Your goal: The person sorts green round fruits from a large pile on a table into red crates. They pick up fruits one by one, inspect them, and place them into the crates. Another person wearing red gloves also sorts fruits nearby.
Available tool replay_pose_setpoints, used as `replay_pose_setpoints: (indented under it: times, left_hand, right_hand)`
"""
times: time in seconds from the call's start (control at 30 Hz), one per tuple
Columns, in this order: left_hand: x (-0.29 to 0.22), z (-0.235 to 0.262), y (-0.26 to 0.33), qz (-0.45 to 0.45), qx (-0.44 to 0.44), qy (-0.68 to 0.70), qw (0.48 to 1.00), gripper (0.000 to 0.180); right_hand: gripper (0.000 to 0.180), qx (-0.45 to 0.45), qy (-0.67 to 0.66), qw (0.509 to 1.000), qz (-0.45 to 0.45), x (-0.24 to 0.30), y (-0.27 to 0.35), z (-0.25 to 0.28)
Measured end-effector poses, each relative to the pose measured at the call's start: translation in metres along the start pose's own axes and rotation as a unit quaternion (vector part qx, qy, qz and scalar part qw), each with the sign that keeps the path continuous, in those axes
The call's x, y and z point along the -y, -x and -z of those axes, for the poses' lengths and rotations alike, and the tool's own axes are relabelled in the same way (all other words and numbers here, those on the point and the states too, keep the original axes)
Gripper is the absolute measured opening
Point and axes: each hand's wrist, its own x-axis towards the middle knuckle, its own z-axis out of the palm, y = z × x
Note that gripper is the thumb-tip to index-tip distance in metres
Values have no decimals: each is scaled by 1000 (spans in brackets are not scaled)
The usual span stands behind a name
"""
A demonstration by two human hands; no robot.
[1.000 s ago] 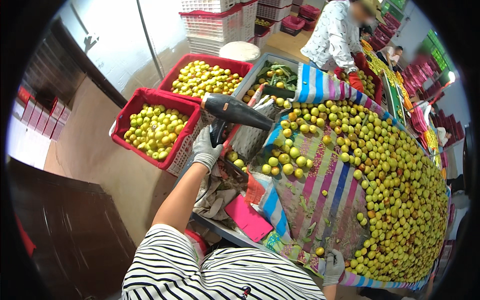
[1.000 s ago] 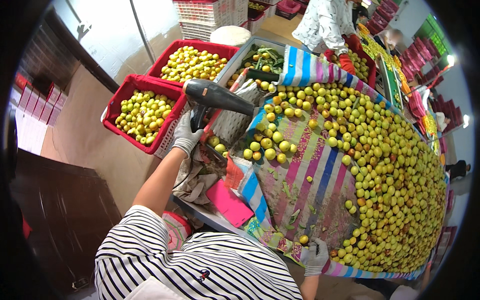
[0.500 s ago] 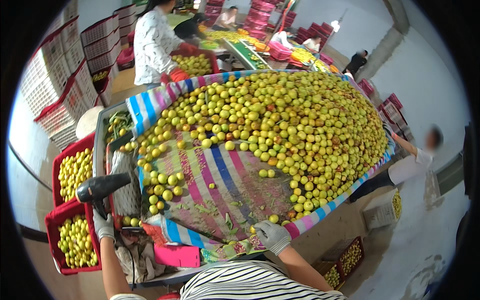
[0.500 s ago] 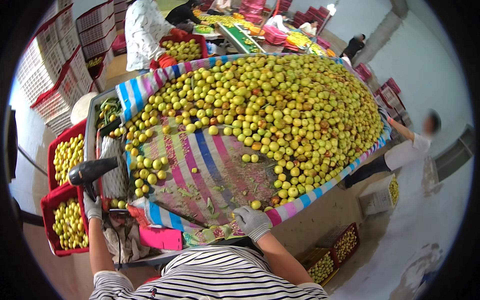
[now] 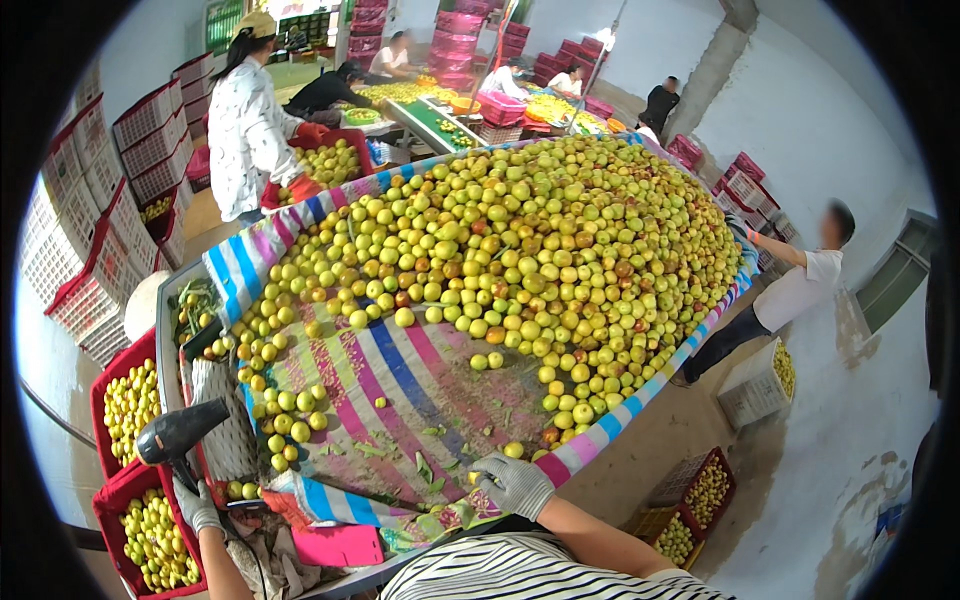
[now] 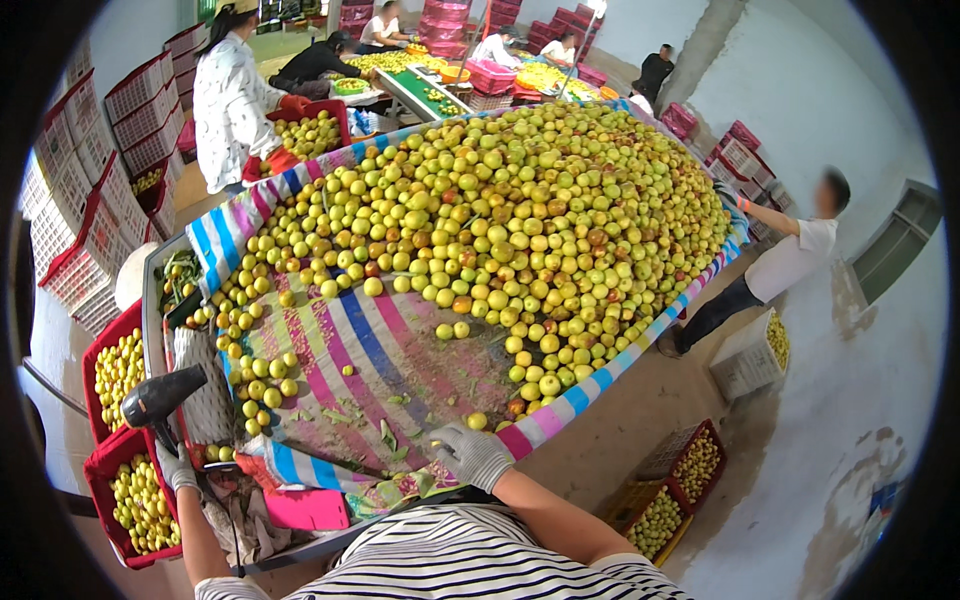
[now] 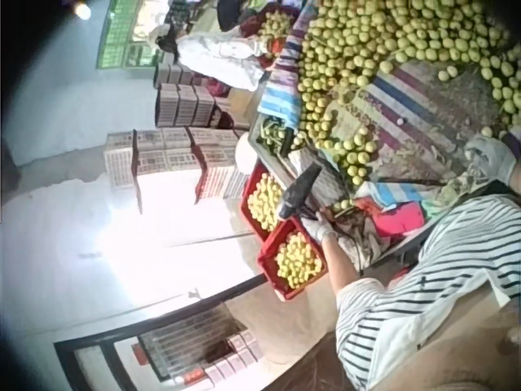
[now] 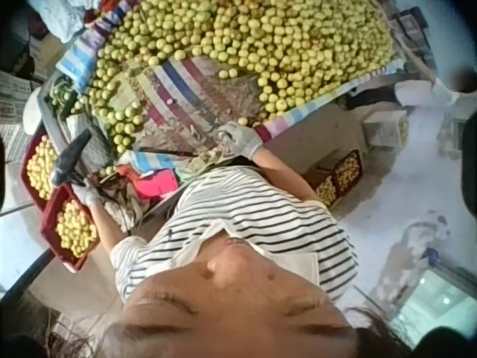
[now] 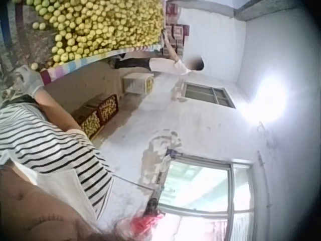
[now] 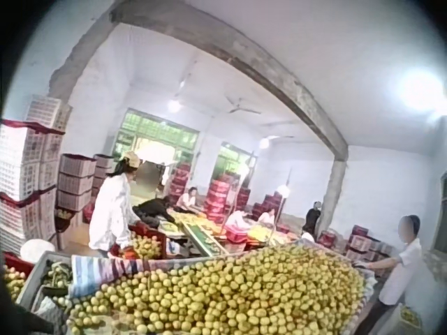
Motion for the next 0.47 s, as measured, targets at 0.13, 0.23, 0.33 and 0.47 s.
replay_pose_setpoints:
  times: [0.13, 0.23, 0.33, 0.47]
  left_hand:
    - [-20, 10, 26, -19, -41, 138, 989, 65]
    - [-98, 35, 83, -176, -64, 174, 967, 52]
    - [-196, 41, 145, -177, 137, 320, 920, 22]
    - [-282, 3, 201, 0, 303, 433, 849, 10]
  right_hand:
    - [36, -75, -126, 989, 1, -45, -13, 50]
    - [44, -189, -139, 971, -37, -110, -25, 122]
    - [29, -351, -382, 843, -142, -195, -43, 200]
    - [39, -423, -510, 728, -175, -304, -83, 288]
